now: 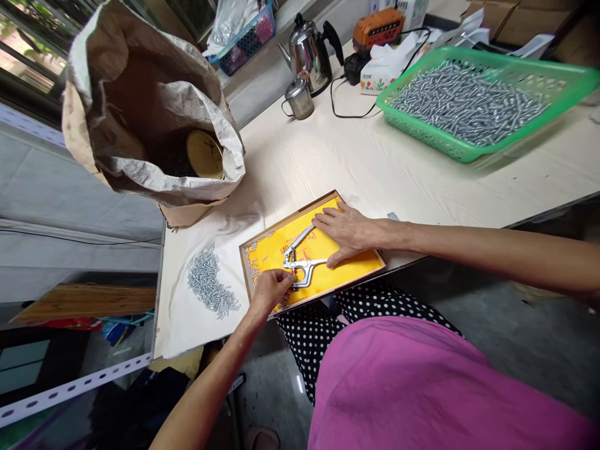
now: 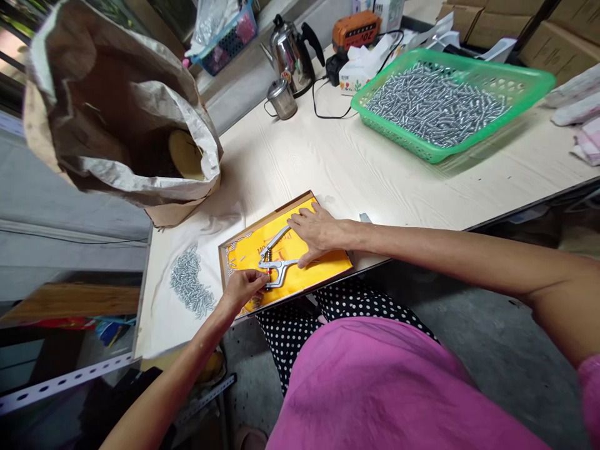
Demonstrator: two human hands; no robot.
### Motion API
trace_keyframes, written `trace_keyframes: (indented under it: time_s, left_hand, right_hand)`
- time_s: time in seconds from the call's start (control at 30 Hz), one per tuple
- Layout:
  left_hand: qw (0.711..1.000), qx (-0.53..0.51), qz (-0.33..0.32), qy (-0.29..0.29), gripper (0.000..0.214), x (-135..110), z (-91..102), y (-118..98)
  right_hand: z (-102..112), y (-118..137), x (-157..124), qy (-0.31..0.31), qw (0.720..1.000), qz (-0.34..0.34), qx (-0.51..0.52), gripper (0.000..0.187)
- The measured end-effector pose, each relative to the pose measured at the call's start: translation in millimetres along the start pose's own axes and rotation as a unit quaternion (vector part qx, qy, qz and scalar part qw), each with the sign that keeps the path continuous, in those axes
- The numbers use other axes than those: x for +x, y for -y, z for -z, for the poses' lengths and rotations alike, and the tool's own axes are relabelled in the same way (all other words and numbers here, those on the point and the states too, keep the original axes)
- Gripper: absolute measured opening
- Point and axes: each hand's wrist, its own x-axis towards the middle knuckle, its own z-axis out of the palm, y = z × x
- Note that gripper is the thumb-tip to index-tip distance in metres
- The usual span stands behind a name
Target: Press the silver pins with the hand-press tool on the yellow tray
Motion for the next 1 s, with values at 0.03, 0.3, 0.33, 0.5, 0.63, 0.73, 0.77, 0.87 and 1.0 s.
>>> trace_keyframes:
  time_s: [0.03, 0.3, 0.33, 0.5, 0.63, 0.73, 0.77, 0.87, 1.0]
  left_hand:
    - [1.000, 0.000, -0.002, -0.001, 0.020, 0.9, -0.4, 1.3]
    - [0.992, 0.106, -0.058, -0.037, 0.020, -7.3, 0.4, 4.8]
    - [0.982, 0.147, -0.096, -0.066, 0.020, -11.2, -0.2, 2.6]
    - [0.882, 0.281, -0.348, -0.150, 0.044, -13.7, -13.8, -21.4]
    - [0.833, 0.312, -0.451, -0.078, 0.058, 10.4, -24.2, -43.0]
    - [0.834, 0.307, -0.457, -0.033, 0.045, 24.0, -25.1, -49.8]
    - [0.838, 0.302, -0.454, -0.027, 0.040, 26.2, -24.9, -50.2]
    - [0.847, 0.289, -0.445, -0.028, 0.021, 27.8, -25.6, -49.0]
    - [0.850, 0.288, -0.439, -0.029, 0.014, 28.4, -29.3, -47.9]
  right_hand:
    - [0.4, 2.2, -1.8, -0.002, 1.000, -0.001, -0.004, 0.104]
    - [21.1, 29.9, -1.4, 0.080, 0.995, -0.052, -0.035, 0.078]
    - [22.7, 33.1, -2.0, 0.085, 0.994, -0.054, -0.036, 0.071]
    - [25.8, 42.2, -8.3, 0.082, 0.995, -0.048, -0.043, 0.052]
    - [26.3, 44.3, -14.4, 0.063, 0.997, -0.043, -0.028, 0.046]
    - [23.3, 44.2, -16.5, 0.045, 0.998, -0.041, -0.014, 0.039]
    - [21.2, 44.0, -16.2, 0.043, 0.998, -0.038, -0.010, 0.035]
    - [11.3, 43.9, -13.6, 0.047, 0.998, -0.030, 0.010, 0.020]
    - [-0.1, 45.7, -10.4, 0.044, 0.998, -0.026, 0.033, 0.022]
